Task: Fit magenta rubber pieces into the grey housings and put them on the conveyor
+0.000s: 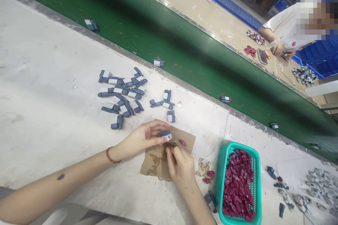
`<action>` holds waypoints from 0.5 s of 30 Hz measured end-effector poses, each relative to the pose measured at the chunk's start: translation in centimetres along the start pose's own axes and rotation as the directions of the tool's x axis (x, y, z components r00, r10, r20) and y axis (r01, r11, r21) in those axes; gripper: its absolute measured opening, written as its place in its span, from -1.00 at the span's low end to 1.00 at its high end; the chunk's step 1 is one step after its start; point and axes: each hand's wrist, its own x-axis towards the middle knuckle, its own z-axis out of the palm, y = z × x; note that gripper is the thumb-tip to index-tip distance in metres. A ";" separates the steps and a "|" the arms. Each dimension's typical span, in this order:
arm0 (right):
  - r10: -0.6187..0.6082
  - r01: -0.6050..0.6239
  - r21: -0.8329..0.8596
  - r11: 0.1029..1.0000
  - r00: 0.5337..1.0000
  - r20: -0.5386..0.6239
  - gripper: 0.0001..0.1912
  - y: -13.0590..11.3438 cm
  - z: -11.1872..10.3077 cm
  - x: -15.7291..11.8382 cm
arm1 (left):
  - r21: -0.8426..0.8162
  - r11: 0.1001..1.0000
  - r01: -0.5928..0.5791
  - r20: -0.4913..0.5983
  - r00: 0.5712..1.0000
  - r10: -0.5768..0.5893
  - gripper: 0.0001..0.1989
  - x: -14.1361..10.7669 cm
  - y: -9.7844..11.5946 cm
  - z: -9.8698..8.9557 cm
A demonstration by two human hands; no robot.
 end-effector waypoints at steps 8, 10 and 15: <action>0.143 -0.144 0.224 0.964 0.989 0.021 -0.70 0.1 0.1 -0.1 | 0.148 0.987 -0.066 0.015 0.998 0.064 -0.62 -0.2 -1.0 0.1; 0.303 -0.287 0.413 0.864 0.953 0.028 -0.70 0.3 -0.2 -0.1 | 0.237 0.966 -0.101 0.028 0.995 0.097 -0.64 -0.4 -1.2 0.1; 0.571 -0.374 0.788 0.488 0.820 0.036 -0.65 0.3 -1.0 0.1 | 0.533 0.786 -0.313 0.167 0.950 0.265 -0.68 -1.0 -1.4 0.2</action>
